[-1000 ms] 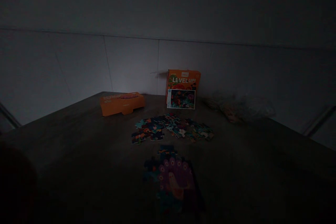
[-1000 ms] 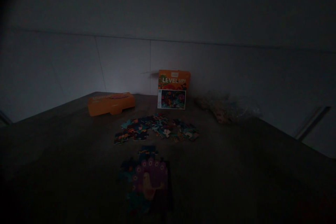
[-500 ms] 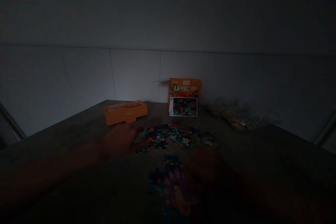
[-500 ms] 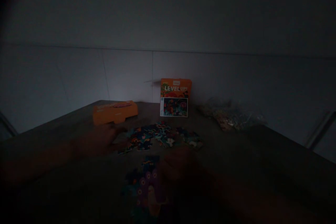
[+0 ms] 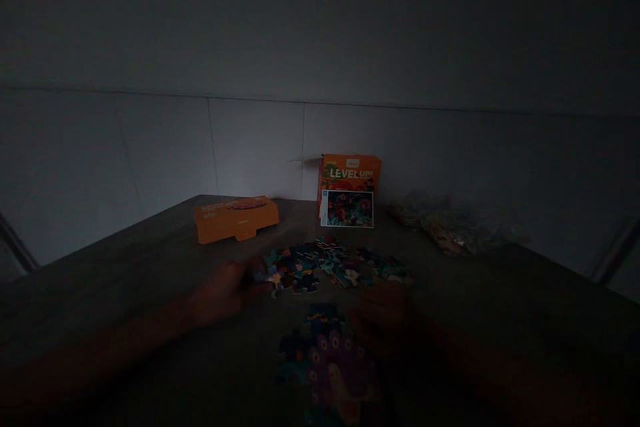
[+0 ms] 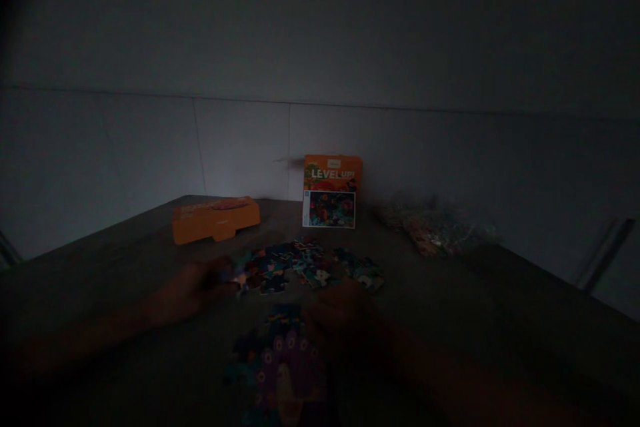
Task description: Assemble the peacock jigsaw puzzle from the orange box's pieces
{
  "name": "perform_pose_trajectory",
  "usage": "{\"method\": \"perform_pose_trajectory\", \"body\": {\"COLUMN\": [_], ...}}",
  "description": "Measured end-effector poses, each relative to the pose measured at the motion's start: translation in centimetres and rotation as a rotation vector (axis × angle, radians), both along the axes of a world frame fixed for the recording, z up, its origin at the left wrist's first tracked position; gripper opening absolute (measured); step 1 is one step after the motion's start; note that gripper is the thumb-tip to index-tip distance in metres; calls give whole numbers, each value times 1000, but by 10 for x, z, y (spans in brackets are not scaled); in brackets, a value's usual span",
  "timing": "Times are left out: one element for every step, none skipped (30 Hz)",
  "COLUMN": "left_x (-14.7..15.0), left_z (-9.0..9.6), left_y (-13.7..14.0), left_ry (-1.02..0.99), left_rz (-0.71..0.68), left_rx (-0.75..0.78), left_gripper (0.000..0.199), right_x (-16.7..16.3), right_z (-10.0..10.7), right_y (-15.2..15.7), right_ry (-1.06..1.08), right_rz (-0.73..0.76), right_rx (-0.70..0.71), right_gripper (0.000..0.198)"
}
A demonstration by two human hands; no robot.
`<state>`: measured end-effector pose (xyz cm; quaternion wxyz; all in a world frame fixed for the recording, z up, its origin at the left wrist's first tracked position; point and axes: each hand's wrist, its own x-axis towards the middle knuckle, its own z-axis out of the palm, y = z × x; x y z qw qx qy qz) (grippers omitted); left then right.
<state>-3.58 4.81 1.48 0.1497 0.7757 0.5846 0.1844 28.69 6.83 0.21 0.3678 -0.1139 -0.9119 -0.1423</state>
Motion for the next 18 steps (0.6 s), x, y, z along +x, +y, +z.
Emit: {"method": "perform_pose_trajectory", "body": {"left_x": [1, 3, 6, 8, 11, 13, 15, 17, 17, 18, 18, 18, 18, 18, 18, 19, 19, 19], "left_z": [-2, -4, -6, -7, -9, -10, -11, -11, -11, -11, -11, -10, -10, -9, -9, -9, -8, -8], "left_y": [-3, -7, -10, -14, -16, -18, -18, -18, -17, -16, -15, -14, -13, -13, -14, -14, -15, -16], "left_ry": [-68, -144, -214, -264, -301, -325, -338, -345, -354, -371, -390, -412, -441, -476, -516, -557, -596, -624], "left_rz": [-25, -66, -115, -161, -201, -229, -248, -260, -264, -267, -272, -276, -276, -275, -270, -261, -250, -241], "left_rx": [6, 5, -6, -28, -56, -86, -116, -145, -169, -191, -210, -225, -234, -239, -242, -244, -247, -253], "left_gripper": [39, 38, 39, 41, 42, 45, 47, 50, 51, 51, 51, 51, 49, 45, 39, 37, 42, 51], "right_x": [0, 1, 2, 2, 3, 3, 3, 3, 2, 2, 2, 2, 2, 2, 2, 2, 2, 3], "right_z": [-1, -2, -3, -3, -4, -5, -5, -5, -5, -4, -4, -3, -3, -3, -3, -4, -4, -5], "right_y": [1, 1, 2, 3, 3, 3, 3, 3, 3, 2, 2, 2, 1, 1, 1, 1, 1, 2], "right_ry": [-9, -23, -50, -83, -121, -159, -191, -219, -238, -246, -251, -254, -258, -262, -260, -262, -264, -266], "right_rz": [7, 16, 26, 32, 36, 38, 36, 34, 29, 27, 25, 24, 22, 22, 25, 28, 29, 31], "right_rx": [6, 6, -2, -18, -39, -65, -92, -118, -141, -156, -166, -172, -177, -180, -180, -181, -184, -189], "right_gripper": [39, 39, 39, 38, 38, 36, 35, 34, 32, 31, 31, 31, 30, 30, 29, 29, 28, 28]}}
